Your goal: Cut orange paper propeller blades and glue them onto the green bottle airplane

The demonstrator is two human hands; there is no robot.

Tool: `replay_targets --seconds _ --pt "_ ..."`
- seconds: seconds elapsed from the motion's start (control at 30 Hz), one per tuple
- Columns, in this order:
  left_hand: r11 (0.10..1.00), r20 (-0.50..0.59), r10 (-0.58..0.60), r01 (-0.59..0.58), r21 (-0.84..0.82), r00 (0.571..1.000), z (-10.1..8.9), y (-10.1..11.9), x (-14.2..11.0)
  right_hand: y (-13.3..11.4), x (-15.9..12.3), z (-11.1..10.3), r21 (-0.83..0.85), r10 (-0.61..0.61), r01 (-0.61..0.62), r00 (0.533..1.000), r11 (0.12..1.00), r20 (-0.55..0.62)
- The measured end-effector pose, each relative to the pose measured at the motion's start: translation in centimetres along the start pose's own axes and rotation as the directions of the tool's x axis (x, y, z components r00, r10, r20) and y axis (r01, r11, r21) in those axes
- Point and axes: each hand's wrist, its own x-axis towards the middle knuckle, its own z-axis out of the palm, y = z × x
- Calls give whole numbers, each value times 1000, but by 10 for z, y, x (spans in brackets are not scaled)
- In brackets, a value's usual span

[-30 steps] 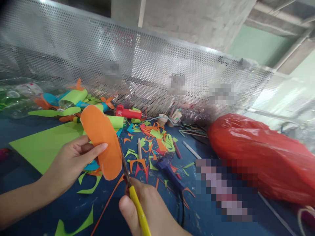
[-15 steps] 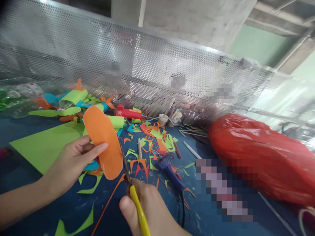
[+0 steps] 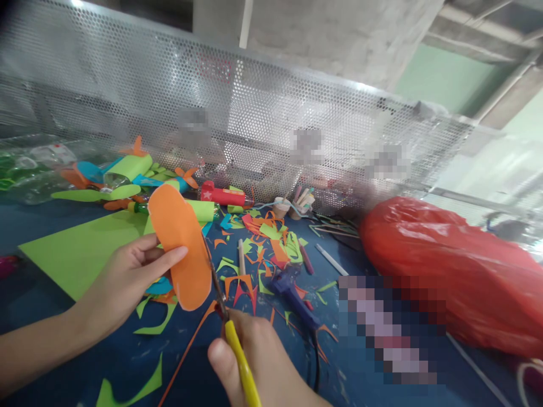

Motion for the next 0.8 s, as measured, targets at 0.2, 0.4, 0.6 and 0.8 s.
replay_targets --seconds 0.2,0.4,0.6,0.8 --pt "1000 4 2 -2 -1 1000 -1 -1 1 -1 1 -2 6 13 -14 999 1000 37" --pt "1000 -7 7 -7 14 1000 0 0 0 -3 0 0 47 33 -34 999 998 20" --pt "1000 -14 -1 1 26 1000 -1 -1 1 -1 0 1 41 35 -36 999 999 5" --pt "1000 -14 -7 7 5 1000 -1 -2 1 6 0 -1 17 -52 51 998 999 44"
